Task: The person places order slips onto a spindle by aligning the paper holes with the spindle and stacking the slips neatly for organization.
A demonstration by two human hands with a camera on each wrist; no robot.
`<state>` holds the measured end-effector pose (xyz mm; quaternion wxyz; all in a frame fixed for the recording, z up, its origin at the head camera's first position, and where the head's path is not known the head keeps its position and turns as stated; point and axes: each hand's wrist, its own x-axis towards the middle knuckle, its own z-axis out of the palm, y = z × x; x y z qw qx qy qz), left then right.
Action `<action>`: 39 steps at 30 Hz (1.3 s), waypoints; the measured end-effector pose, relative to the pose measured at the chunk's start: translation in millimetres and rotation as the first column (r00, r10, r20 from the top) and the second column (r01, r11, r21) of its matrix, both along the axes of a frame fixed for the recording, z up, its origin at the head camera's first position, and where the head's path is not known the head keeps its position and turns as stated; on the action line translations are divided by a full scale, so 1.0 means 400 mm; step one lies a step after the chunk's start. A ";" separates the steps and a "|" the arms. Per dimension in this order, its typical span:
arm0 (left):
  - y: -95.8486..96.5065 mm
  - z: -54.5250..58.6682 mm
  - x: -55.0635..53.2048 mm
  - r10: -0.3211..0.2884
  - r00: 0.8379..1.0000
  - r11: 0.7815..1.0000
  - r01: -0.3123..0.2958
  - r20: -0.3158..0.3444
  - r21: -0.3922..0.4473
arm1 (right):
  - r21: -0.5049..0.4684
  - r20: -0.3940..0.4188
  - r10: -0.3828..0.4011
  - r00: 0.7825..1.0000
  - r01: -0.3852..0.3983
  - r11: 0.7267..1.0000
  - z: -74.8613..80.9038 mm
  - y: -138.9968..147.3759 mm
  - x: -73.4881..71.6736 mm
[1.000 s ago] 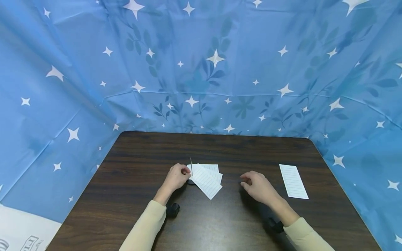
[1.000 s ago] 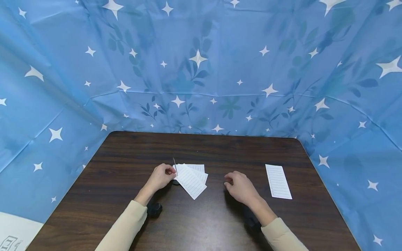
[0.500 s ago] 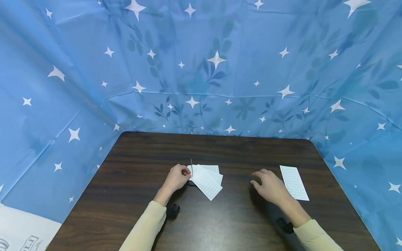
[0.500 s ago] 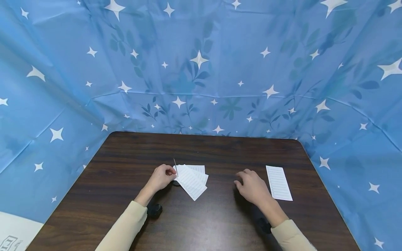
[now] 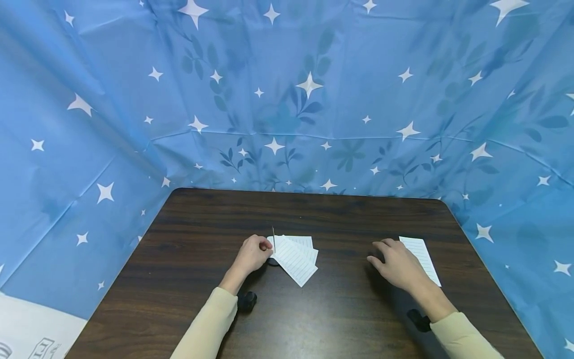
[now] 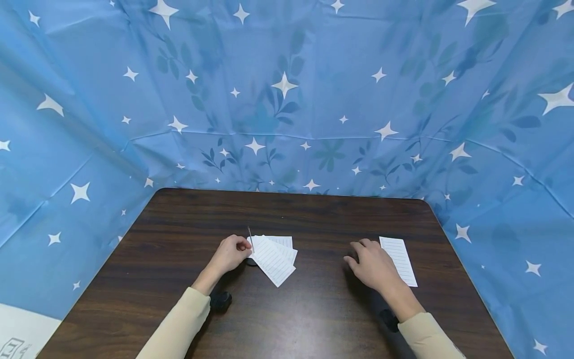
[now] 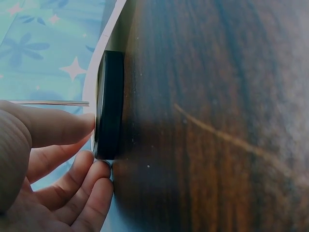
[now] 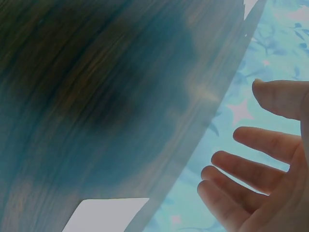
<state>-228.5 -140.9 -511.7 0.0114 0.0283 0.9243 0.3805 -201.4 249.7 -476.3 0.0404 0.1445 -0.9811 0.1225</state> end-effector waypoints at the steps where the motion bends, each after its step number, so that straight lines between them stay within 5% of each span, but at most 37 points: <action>1: 0.000 0.000 0.000 -0.001 1.000 1.000 0.001 -0.001 -0.001 | 0.006 0.003 -0.004 1.000 0.004 1.000 0.000 0.005 -0.001; 39: -0.002 -0.005 -0.002 0.000 1.000 1.000 0.000 -0.015 -0.007 | 0.075 0.139 -0.159 0.977 0.150 0.986 -0.038 0.219 -0.024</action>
